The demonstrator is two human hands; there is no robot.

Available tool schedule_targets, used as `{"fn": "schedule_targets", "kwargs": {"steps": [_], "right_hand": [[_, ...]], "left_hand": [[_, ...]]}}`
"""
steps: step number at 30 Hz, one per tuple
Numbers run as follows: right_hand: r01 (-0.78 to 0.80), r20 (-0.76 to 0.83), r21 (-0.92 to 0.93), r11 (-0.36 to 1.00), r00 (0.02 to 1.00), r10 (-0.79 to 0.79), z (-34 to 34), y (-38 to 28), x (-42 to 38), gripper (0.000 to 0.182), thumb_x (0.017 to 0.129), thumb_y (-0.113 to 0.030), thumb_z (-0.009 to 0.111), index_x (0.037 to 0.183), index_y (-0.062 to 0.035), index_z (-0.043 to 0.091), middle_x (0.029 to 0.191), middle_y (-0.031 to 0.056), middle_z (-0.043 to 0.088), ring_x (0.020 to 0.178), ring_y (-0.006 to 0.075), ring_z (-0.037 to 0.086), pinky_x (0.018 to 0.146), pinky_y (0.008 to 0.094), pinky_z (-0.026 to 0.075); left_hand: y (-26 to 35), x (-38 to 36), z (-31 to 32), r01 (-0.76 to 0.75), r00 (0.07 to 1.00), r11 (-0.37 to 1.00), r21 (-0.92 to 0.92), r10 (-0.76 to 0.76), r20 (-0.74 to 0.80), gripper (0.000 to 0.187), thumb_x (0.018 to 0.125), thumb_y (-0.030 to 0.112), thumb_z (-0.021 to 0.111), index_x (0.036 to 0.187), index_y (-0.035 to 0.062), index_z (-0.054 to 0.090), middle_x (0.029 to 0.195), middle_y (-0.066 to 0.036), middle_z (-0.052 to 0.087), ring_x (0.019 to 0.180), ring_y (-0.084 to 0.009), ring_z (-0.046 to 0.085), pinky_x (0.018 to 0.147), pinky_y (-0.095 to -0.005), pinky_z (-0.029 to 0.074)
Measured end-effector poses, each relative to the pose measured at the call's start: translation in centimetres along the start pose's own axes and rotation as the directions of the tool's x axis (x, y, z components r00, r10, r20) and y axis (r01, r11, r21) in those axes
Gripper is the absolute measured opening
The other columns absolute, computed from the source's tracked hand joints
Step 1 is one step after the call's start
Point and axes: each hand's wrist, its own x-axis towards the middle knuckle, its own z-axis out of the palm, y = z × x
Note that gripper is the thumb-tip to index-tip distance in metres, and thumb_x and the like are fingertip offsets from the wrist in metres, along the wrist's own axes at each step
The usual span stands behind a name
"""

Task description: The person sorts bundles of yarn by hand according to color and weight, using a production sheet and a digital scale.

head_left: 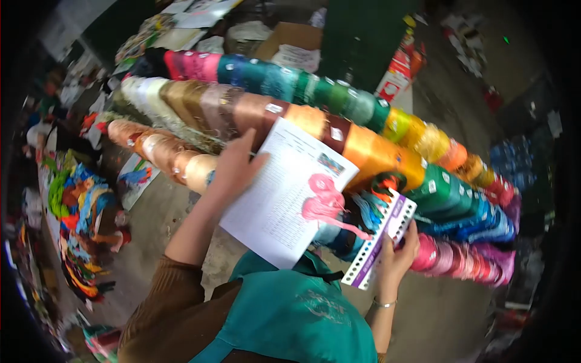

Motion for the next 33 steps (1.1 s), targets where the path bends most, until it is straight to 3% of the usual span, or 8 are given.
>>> {"fn": "schedule_targets", "kwargs": {"steps": [1,3,6,11,12,13,20,33], "right_hand": [[-0.162,0.019,0.432,0.887,0.985,0.170,0.7,0.0,-0.3,0.064,0.084,0.005,0.062,0.143,0.0023,0.036,0.117,0.0146,0.060,0.109,0.0224,0.056,0.097,0.0316,0.042],[-0.187,-0.003,0.625,0.758,0.970,0.242,-0.1,-1.2,-0.6,0.061,0.087,0.007,0.058,0.144,0.0041,0.036,0.123,0.0125,0.057,0.107,0.0189,0.056,0.096,0.0308,0.042],[-0.345,0.156,0.685,0.641,0.930,0.334,-2.6,-1.2,-1.4,0.012,0.093,-0.005,0.059,0.099,0.0047,0.061,0.092,0.0012,0.061,0.083,0.0091,0.051,0.074,0.0229,0.042],[0.016,-0.420,0.257,0.966,0.902,0.097,-8.4,0.2,-0.8,0.024,0.096,-0.007,0.055,0.113,0.0094,0.057,0.124,0.0193,0.060,0.105,0.0230,0.059,0.096,0.0343,0.046],[0.015,-0.392,0.019,1.000,0.920,-0.006,-12.4,-1.5,-2.0,0.034,0.091,-0.012,0.067,0.120,0.0036,0.060,0.120,0.0193,0.060,0.104,0.0325,0.054,0.094,0.0460,0.043],[0.030,-0.496,-0.025,0.999,0.868,-0.038,-14.0,-5.9,-0.8,0.027,0.091,-0.005,0.064,0.114,0.0081,0.059,0.113,0.0181,0.062,0.101,0.0296,0.056,0.092,0.0411,0.046],[0.247,-0.268,0.292,0.924,0.949,-0.168,-7.1,-11.5,3.1,0.025,0.091,-0.005,0.064,0.113,0.0079,0.060,0.112,0.0180,0.062,0.100,0.0293,0.056,0.091,0.0413,0.046],[0.257,0.033,0.776,0.576,0.896,-0.443,-0.4,-22.5,1.3,0.022,0.091,-0.004,0.063,0.110,0.0074,0.061,0.110,0.0179,0.063,0.097,0.0286,0.057,0.089,0.0419,0.047]], "left_hand": [[-0.8,0.1,0.2,0.112,0.986,0.990,-0.081,-0.101,0.131,0.064,0.082,0.023,0.070,0.132,-0.0082,0.046,0.113,-0.028,0.061,0.106,-0.0412,0.059,0.091,-0.0434,0.047],[-1.6,-0.2,0.9,0.143,0.977,0.946,-0.290,-0.088,0.195,0.058,0.081,0.021,0.070,0.130,-0.0031,0.050,0.112,-0.026,0.063,0.107,-0.0390,0.060,0.091,-0.0419,0.048],[-1.3,-0.5,-0.1,0.204,0.967,0.811,-0.548,-0.080,0.242,0.039,0.081,0.016,0.069,0.115,-0.0011,0.060,0.107,-0.020,0.065,0.099,-0.0291,0.064,0.084,-0.0360,0.049],[-3.7,-2.1,-3.0,0.055,0.998,0.781,-0.622,-0.030,0.050,0.022,0.086,0.014,0.065,0.097,-0.0041,0.059,0.087,-0.015,0.060,0.085,-0.0208,0.059,0.076,-0.0343,0.046],[-4.2,-2.6,-4.1,0.047,0.998,0.783,-0.620,-0.055,0.007,0.021,0.086,0.014,0.065,0.095,-0.0041,0.059,0.086,-0.014,0.060,0.085,-0.0187,0.059,0.075,-0.0339,0.046],[-3.9,-3.2,-5.9,0.175,0.983,0.668,-0.724,-0.164,0.087,0.021,0.089,0.015,0.062,0.099,-0.0032,0.059,0.088,-0.013,0.061,0.087,-0.0154,0.058,0.077,-0.0321,0.046],[-8.9,-11.4,-12.6,0.126,0.924,0.546,-0.828,-0.369,-0.103,0.026,0.093,0.014,0.057,0.113,-0.0037,0.060,0.100,-0.006,0.065,0.094,-0.0116,0.058,0.082,-0.0300,0.047],[-11.5,-37.8,-16.4,0.330,0.389,0.334,-0.883,-0.900,-0.195,0.028,0.093,0.008,0.058,0.119,-0.0033,0.059,0.108,-0.006,0.066,0.096,-0.0110,0.060,0.085,-0.0280,0.048]]}}
